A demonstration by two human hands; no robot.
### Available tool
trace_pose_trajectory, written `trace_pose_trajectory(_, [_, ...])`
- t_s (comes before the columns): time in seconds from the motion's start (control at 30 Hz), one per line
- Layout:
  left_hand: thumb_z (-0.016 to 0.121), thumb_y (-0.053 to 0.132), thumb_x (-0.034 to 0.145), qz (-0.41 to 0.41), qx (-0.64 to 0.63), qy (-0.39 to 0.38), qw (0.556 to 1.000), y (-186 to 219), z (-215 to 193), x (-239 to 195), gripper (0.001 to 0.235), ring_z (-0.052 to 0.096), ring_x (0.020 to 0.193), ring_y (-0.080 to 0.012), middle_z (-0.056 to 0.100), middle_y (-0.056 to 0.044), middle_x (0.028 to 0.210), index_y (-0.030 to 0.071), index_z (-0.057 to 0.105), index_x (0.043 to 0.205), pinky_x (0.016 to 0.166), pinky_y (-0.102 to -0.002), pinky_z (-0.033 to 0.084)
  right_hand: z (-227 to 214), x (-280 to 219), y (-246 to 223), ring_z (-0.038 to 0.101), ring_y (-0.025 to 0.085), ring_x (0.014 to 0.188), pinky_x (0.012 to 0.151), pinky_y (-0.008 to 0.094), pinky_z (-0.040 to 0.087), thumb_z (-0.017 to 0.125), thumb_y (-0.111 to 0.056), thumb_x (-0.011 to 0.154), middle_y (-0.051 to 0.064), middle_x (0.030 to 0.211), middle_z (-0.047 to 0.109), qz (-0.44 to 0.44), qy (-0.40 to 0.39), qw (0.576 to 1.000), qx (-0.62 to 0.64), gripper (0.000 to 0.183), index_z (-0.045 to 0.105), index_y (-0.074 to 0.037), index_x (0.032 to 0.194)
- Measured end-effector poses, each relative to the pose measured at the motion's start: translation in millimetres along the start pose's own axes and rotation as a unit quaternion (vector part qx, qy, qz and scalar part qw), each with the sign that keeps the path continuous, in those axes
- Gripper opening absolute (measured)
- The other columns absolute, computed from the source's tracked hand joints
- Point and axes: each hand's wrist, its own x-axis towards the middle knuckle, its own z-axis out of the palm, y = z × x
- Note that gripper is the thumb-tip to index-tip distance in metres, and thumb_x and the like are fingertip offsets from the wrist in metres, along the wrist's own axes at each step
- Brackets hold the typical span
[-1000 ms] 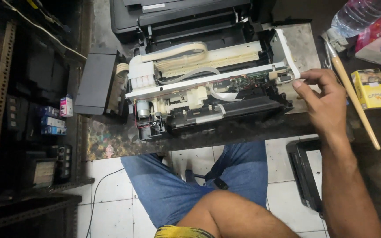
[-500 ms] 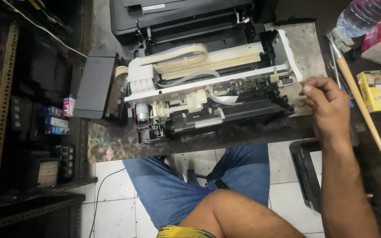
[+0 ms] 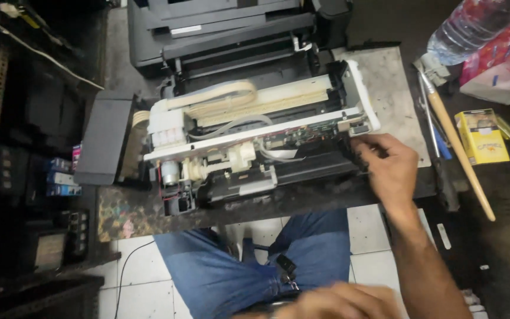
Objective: The person disassembles a printer using a screwdriver, removes a circuit board, and cleans it with a brush. The person then places the cleaned circuit board back into the printer.
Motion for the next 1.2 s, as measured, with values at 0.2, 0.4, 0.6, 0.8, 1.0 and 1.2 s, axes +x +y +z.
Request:
trace_pose_trajectory(0.2, [0.043,0.022,0.087,-0.036,-0.127,0.217,0.967,24.3,-60.0,-46.3,0.041,0.059,0.085,-0.0318,0.058,-0.024,0.095,-0.01,0.068,0.096,0.084,-0.042,0.049,3.1,2.0,-8.9,0.057,0.01,0.071,0.063,0.026,0.045,0.084,-0.014,0.091,0.005,0.085,0.073,-0.005,0.009,0.999,-0.04,0.018,0.079,-0.001,0.102])
trace_pose_trajectory(0.4, [0.048,0.021,0.085,0.023,-0.142,0.305,0.942,28.1,-70.9,-54.6,0.037,0.055,0.075,-0.0341,0.055,-0.023,0.091,-0.01,0.066,0.092,0.075,-0.047,0.044,10.5,6.1,2.3,0.05,0.005,0.073,0.066,0.022,0.039,0.085,-0.016,0.089,-0.003,0.074,0.064,0.073,0.021,0.997,-0.006,0.013,0.075,-0.007,0.089])
trace_pose_trajectory(0.6, [0.049,0.02,0.086,-0.003,-0.163,0.274,0.948,22.6,-72.7,-48.6,0.035,0.056,0.077,-0.0317,0.056,-0.02,0.092,-0.008,0.067,0.095,0.077,-0.046,0.044,4.9,12.4,-12.7,0.063,0.011,0.074,0.066,0.027,0.048,0.081,-0.01,0.087,0.004,0.083,0.075,0.106,-0.016,0.993,-0.045,0.011,0.078,-0.004,0.095])
trace_pose_trajectory(0.8, [0.053,0.021,0.086,-0.007,-0.13,0.279,0.951,30.2,-72.8,-48.7,0.031,0.057,0.079,-0.0326,0.057,-0.02,0.09,-0.006,0.066,0.093,0.079,-0.046,0.045,8.9,19.2,8.8,0.056,0.008,0.07,0.06,0.025,0.042,0.082,-0.01,0.082,0.001,0.078,0.07,0.091,-0.022,0.994,-0.049,0.012,0.077,-0.006,0.092])
trace_pose_trajectory(1.0, [0.055,0.018,0.084,-0.009,-0.107,0.296,0.949,26.8,-74.7,-56.3,0.028,0.058,0.078,-0.031,0.058,-0.019,0.09,-0.005,0.068,0.093,0.078,-0.045,0.047,16.4,2.6,2.8,0.05,0.008,0.066,0.055,0.026,0.038,0.078,-0.014,0.088,-0.001,0.073,0.065,0.017,0.043,0.996,-0.07,0.009,0.075,-0.005,0.088])
trace_pose_trajectory(1.2, [0.056,0.017,0.082,-0.002,-0.119,0.312,0.943,31.7,-72.9,-57.6,0.026,0.054,0.077,-0.032,0.057,-0.02,0.088,-0.004,0.066,0.091,0.079,-0.047,0.046,21.1,-8.1,-10.1,0.057,0.006,0.068,0.06,0.02,0.045,0.078,-0.01,0.09,0.001,0.081,0.073,0.066,0.075,0.995,0.013,0.011,0.08,-0.005,0.1])
